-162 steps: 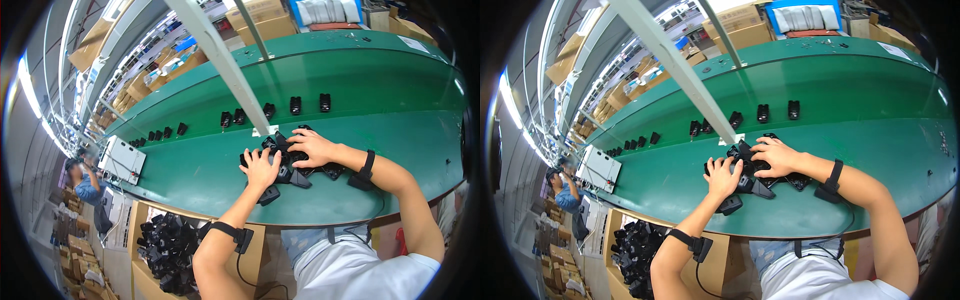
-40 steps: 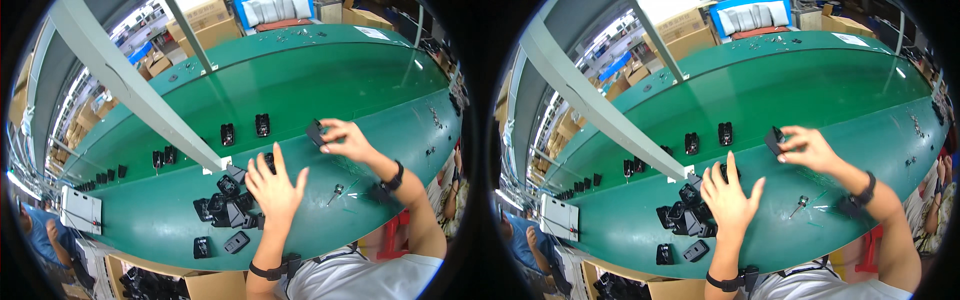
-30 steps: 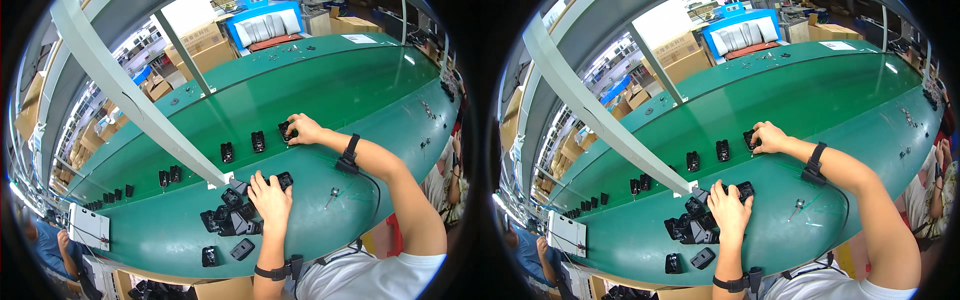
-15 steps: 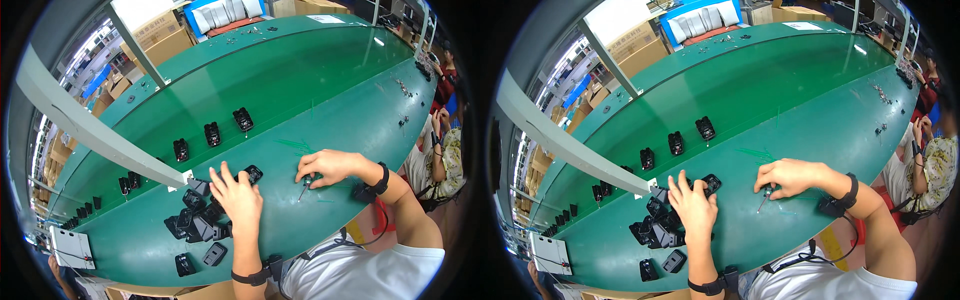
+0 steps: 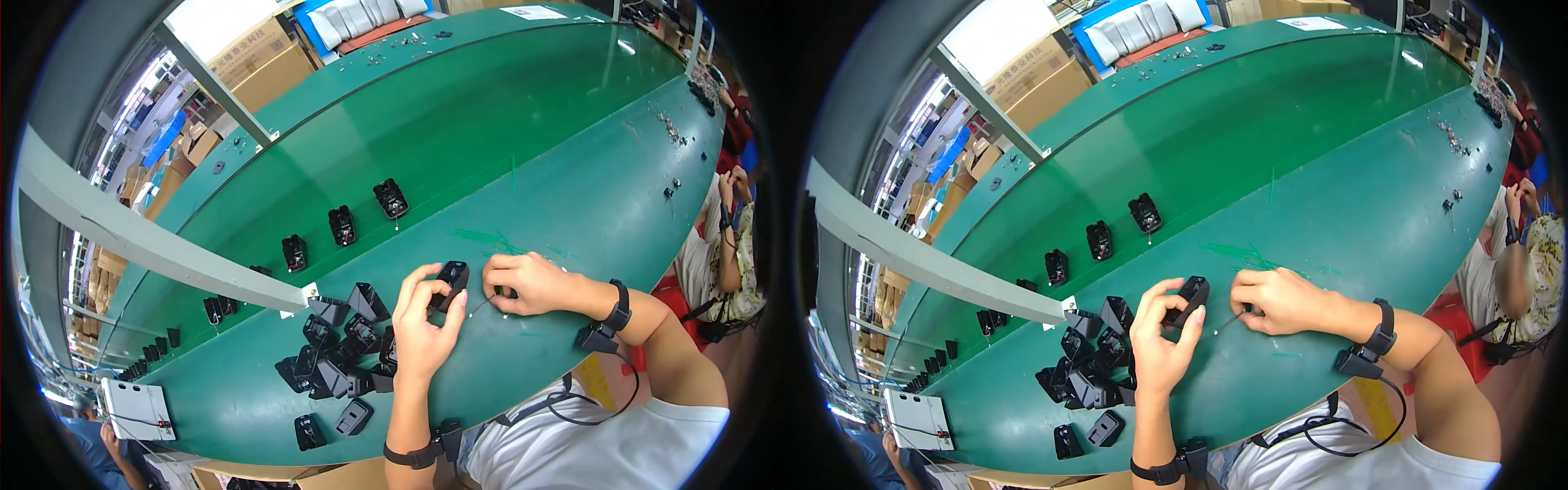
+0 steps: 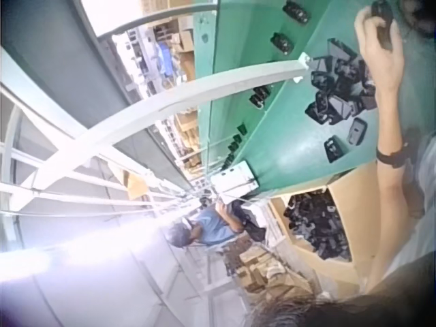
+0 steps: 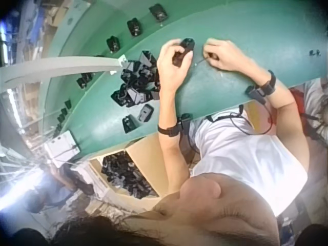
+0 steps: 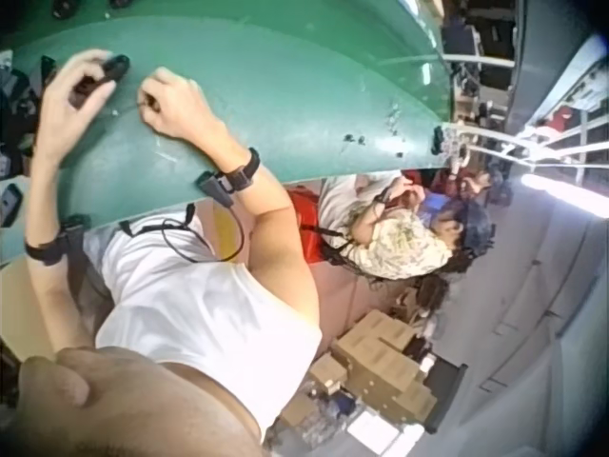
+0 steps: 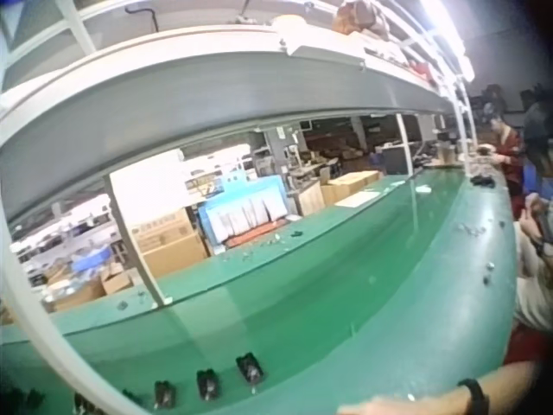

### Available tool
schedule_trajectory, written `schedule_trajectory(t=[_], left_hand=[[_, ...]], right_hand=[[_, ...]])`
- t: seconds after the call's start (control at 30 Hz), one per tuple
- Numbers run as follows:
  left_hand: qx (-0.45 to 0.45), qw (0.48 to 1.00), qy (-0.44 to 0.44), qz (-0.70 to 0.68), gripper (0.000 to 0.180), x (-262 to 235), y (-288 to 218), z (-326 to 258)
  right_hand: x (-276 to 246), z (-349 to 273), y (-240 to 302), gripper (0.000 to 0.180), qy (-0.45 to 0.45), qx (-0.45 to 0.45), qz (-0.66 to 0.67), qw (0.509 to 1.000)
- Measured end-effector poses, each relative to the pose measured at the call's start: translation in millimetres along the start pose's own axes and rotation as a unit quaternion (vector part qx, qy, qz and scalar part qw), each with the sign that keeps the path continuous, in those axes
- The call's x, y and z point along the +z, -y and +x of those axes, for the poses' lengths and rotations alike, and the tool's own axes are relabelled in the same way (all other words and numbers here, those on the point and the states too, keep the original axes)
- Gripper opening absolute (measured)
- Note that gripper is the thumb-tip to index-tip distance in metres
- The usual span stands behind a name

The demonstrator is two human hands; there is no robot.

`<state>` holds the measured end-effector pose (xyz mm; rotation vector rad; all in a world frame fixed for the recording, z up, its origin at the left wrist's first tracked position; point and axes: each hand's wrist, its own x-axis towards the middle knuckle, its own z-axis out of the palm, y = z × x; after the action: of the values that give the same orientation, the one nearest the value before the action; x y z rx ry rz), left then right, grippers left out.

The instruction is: The person assembles small black electronic devices at a green workbench. They pick up a device, insert a small component, and place the finished unit on the table. The process is repeated for multiple units throughout the clip.

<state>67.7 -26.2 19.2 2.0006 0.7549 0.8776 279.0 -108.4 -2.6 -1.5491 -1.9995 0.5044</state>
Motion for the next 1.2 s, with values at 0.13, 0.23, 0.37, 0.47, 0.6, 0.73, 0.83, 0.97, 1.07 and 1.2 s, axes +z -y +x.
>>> schedule_trajectory(t=[0.13,0.23,0.37,0.47,0.6,0.73,0.83,0.97,1.07,1.2], left_hand=[[-0.088,0.981,-0.007,-0.175,0.02,5,4,-1],[-0.157,0.96,-0.011,-0.233,0.021,4,-3,0],[-0.071,0.991,0.007,-0.111,0.024,2,13,-3],[-0.057,0.994,0.047,-0.084,0.044,4,13,-4],[-0.107,0.968,0.055,-0.22,0.063,10,4,-4],[-0.138,0.925,0.099,-0.341,0.06,10,5,-6],[-0.154,0.905,0.123,-0.378,0.061,10,0,-3],[-0.186,0.877,0.159,-0.413,0.064,8,4,-5],[-0.212,0.835,0.194,-0.468,0.063,11,5,-6],[-0.239,0.783,0.213,-0.534,0.06,15,1,-7]], right_hand=[[-2,2,-5,0.007,-0.04,0.016,0.182,0.982],[-15,4,0,0.008,-0.103,0.025,0.228,0.968],[-26,6,-3,0.011,-0.164,0.023,0.242,0.956],[-30,4,-6,0.01,-0.163,-0.016,0.251,0.954],[-32,1,4,0.011,-0.175,-0.024,0.305,0.936],[-37,-2,9,0.009,-0.146,-0.103,0.262,0.948],[-30,-6,13,0.01,-0.152,-0.123,0.239,0.951],[-32,-8,15,0.013,-0.158,-0.115,0.267,0.944],[-33,-8,16,0.013,-0.164,-0.138,0.297,0.931],[-32,-9,19,0.014,-0.163,-0.162,0.306,0.924]])
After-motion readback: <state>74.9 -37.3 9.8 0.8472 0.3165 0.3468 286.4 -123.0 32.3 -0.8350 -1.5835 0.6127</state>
